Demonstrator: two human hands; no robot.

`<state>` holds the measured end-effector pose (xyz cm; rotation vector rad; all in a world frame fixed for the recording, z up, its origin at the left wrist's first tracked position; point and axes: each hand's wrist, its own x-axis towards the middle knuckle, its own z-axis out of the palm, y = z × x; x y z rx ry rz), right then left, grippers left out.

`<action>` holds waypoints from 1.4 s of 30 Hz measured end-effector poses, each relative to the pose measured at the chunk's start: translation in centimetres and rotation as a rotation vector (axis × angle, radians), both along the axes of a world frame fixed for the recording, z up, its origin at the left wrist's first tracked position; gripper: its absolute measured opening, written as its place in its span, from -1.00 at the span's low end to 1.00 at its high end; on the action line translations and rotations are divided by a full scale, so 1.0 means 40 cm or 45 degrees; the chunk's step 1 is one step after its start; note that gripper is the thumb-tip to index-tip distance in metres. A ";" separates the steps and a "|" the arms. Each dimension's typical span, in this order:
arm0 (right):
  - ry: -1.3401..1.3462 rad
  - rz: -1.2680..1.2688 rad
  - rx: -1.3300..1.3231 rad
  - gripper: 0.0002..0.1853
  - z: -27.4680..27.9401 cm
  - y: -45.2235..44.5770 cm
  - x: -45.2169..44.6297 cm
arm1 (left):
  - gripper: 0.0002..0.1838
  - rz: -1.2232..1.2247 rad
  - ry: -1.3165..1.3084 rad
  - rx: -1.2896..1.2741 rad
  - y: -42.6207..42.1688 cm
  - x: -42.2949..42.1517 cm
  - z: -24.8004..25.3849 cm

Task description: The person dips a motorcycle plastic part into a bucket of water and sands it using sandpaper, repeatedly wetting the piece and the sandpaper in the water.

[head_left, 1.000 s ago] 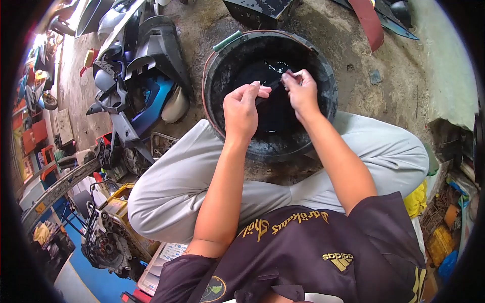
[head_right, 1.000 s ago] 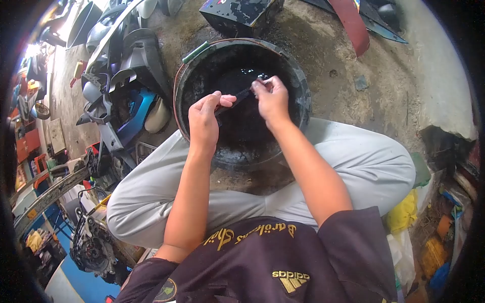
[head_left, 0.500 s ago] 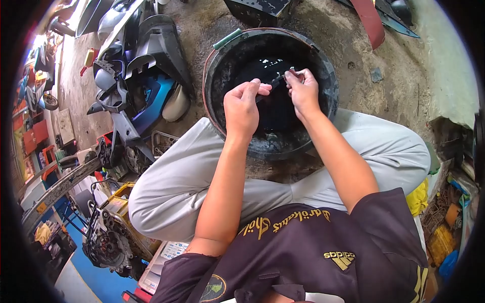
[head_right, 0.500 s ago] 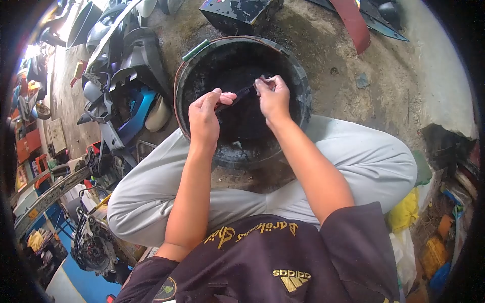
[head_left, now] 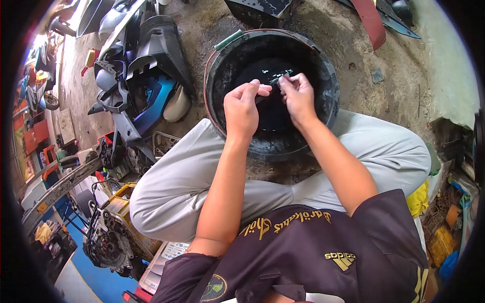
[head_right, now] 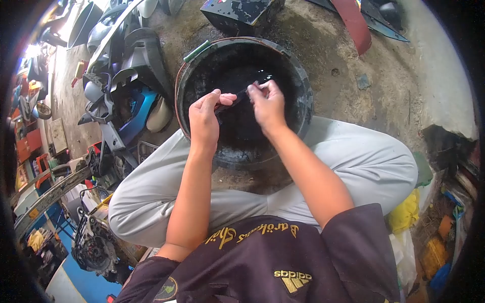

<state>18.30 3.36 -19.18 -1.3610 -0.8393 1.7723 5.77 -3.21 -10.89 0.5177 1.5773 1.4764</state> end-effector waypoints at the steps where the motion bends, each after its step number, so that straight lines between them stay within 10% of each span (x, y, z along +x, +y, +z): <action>1: 0.002 0.030 -0.008 -0.89 0.007 -0.012 -0.003 | -0.64 0.002 -0.005 0.002 0.003 0.001 0.000; 42: 0.033 -0.029 -0.085 -0.82 0.003 0.036 0.014 | -0.64 -0.014 0.031 0.023 0.000 0.005 -0.001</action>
